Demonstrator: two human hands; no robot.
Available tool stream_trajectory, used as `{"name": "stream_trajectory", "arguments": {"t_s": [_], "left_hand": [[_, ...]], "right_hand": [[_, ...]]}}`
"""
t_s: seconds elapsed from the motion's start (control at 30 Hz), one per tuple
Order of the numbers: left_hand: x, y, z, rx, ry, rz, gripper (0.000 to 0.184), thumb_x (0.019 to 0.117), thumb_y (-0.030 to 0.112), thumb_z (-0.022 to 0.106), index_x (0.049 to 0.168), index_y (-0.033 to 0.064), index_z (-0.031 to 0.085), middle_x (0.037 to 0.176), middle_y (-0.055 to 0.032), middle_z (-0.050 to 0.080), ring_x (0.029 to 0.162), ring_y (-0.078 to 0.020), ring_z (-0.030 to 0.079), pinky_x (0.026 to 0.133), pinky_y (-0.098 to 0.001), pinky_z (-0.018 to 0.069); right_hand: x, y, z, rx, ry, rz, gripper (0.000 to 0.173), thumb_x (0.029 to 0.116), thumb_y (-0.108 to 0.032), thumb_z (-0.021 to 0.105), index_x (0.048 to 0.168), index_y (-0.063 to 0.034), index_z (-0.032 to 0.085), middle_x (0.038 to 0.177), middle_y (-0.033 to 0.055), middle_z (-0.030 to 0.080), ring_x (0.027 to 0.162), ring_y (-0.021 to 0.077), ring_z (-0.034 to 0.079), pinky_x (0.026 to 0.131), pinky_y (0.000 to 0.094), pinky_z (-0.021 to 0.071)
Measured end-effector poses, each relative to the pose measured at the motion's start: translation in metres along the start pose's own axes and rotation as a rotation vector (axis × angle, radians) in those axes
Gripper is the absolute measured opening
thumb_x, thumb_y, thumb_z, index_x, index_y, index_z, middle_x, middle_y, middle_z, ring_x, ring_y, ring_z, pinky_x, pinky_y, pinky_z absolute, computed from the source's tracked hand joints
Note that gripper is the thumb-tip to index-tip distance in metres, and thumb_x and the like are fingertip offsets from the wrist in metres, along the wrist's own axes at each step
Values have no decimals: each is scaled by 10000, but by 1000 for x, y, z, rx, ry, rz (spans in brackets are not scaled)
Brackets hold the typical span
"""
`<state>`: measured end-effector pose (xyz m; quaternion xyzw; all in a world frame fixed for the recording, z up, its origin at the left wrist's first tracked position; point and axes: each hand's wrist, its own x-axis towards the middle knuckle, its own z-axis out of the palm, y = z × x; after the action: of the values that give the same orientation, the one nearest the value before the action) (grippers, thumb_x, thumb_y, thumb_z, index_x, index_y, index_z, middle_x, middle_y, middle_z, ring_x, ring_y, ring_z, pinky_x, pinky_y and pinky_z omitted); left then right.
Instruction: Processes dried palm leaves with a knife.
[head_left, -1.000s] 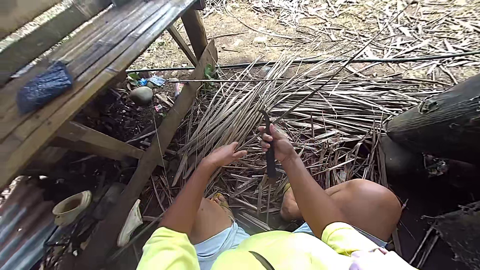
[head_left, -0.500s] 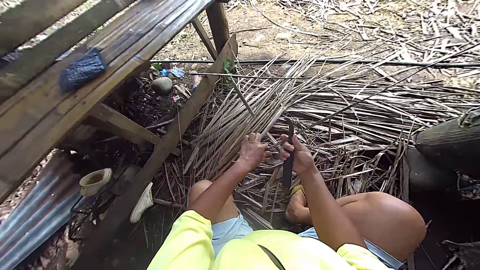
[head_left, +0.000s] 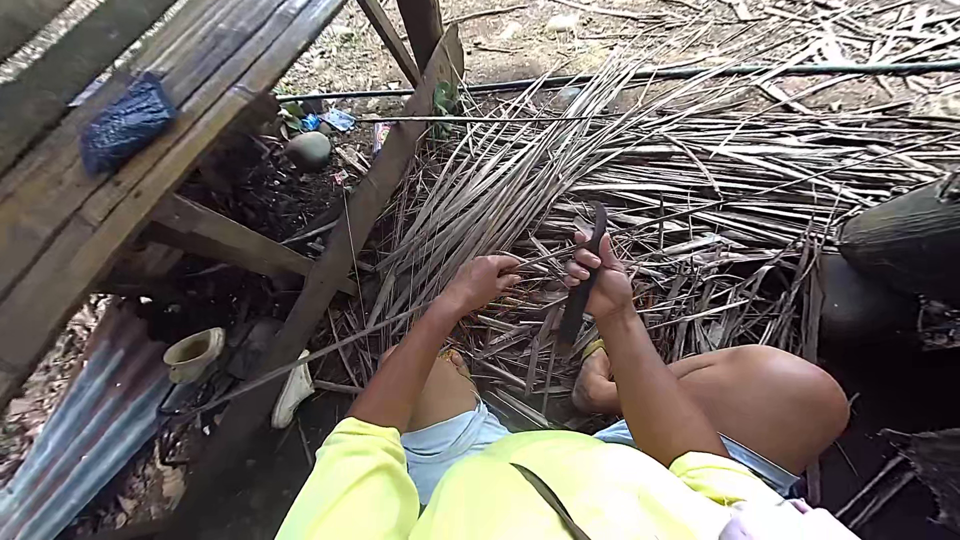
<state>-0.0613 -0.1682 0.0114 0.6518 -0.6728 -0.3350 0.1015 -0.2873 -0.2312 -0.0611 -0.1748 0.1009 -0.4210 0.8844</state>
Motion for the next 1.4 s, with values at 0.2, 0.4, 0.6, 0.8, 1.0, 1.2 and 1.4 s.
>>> {"name": "stream_trajectory", "arguments": {"t_s": [0.2, 0.4, 0.6, 0.8, 1.0, 1.2, 1.4], "left_hand": [[-2, 8, -14, 182, 19, -70, 315, 1101, 211, 486, 1273, 66, 706, 1189, -206, 720, 1134, -397, 684, 987, -630, 502], [-41, -36, -17, -37, 15, -343, 309, 1112, 220, 470, 1154, 16, 698, 893, -153, 709, 811, -294, 671, 812, -517, 539], [-77, -36, 3, -35, 48, -391, 272, 1098, 230, 512, 1076, 71, 731, 744, -72, 682, 660, -199, 641, 699, -432, 551], [-89, -18, 11, -238, -114, -403, 398, 1096, 272, 533, 1489, 217, 575, 758, -41, 684, 526, -107, 550, 526, -281, 476], [-39, -12, 47, -516, -88, -439, 336, 1122, 233, 458, 1183, -4, 687, 649, -45, 610, 446, -69, 439, 439, -221, 369], [-30, -14, 48, -99, 138, -443, 331, 1109, 211, 458, 1162, -9, 700, 970, -212, 707, 899, -345, 697, 872, -536, 547], [-29, -6, 51, 108, 102, -441, 306, 1095, 181, 452, 1103, -2, 697, 1061, -233, 717, 1057, -403, 699, 908, -594, 535]], "right_hand": [[-5, 26, 5, -183, 134, 142, 486, 1108, -509, 267, 1325, -204, 577, 687, -65, 523, 514, 40, 514, 502, 196, 494], [-21, 12, -5, -416, 280, 122, 476, 1131, -427, 250, 1440, -164, 499, 740, -14, 563, 529, 68, 540, 494, 223, 516], [-16, 23, -11, -450, 317, 160, 391, 1124, -402, 343, 1400, -186, 515, 702, -28, 530, 505, 60, 518, 475, 216, 500], [-17, 37, -11, -431, 293, 209, 404, 1124, -434, 315, 1403, -242, 534, 678, -38, 489, 486, 50, 477, 460, 206, 462], [-23, 65, -7, -444, 223, 310, 424, 1126, -429, 294, 1390, -207, 541, 683, -35, 488, 489, 52, 483, 460, 209, 474], [-33, 64, 4, -822, 118, 329, 449, 1123, -308, 389, 1552, -185, 439, 682, 17, 525, 483, 90, 483, 448, 231, 458], [-35, 84, 5, -826, 52, 470, 474, 1121, -306, 403, 1582, -194, 407, 683, 8, 513, 509, 100, 493, 482, 241, 462]]}}
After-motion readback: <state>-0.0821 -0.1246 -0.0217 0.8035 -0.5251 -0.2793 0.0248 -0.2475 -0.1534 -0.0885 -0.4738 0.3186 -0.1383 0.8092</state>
